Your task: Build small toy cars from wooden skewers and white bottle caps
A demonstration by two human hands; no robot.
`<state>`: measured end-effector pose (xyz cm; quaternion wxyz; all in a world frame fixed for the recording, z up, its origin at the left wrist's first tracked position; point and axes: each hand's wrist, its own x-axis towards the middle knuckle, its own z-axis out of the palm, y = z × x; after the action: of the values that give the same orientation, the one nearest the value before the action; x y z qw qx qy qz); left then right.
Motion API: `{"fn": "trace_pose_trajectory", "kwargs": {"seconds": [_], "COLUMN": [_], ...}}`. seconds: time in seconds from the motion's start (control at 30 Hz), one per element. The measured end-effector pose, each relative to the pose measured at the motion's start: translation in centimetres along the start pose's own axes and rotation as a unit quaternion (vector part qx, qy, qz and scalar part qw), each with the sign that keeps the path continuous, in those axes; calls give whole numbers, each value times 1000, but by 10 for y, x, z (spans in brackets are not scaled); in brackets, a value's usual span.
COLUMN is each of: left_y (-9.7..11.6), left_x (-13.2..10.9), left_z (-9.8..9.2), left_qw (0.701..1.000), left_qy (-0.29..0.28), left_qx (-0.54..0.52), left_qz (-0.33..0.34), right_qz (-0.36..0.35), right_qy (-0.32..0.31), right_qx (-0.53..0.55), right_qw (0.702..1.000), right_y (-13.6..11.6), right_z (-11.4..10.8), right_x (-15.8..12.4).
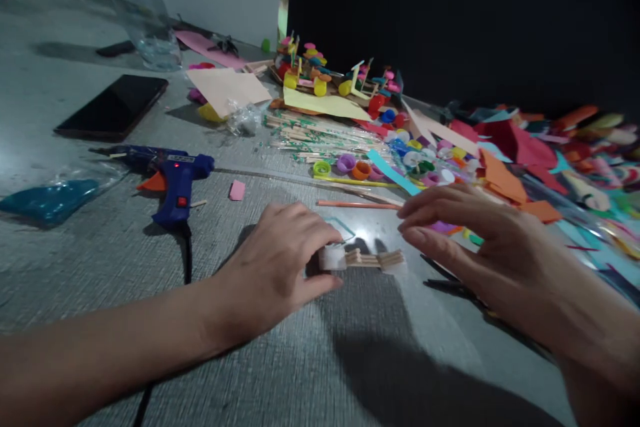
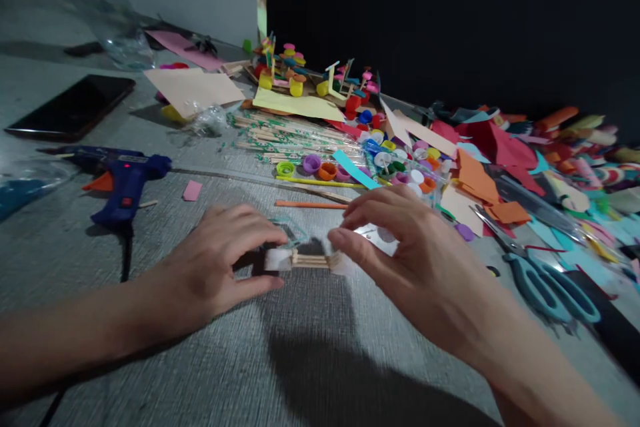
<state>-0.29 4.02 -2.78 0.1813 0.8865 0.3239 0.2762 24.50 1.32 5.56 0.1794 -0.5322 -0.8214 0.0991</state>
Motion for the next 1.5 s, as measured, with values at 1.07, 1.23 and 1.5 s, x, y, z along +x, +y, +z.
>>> {"fn": "trace_pose_trajectory", "kwargs": {"seconds": [1.07, 1.23, 1.5], "left_y": [-5, -12, -13], "left_x": [3, 10, 17], "left_z": [-23, -31, -27], "left_qw": [995, 991, 978], "left_qy": [55, 20, -74], "left_qx": [85, 130, 188], "left_qz": [-19, 24, 61], "right_qz": [10, -47, -115], "right_qy": [182, 132, 46], "right_qx": [-25, -40, -79], "right_qw": [983, 989, 989], "right_y": [47, 52, 49], "right_z": [6, 14, 38], "right_x": [-35, -30, -15]}}
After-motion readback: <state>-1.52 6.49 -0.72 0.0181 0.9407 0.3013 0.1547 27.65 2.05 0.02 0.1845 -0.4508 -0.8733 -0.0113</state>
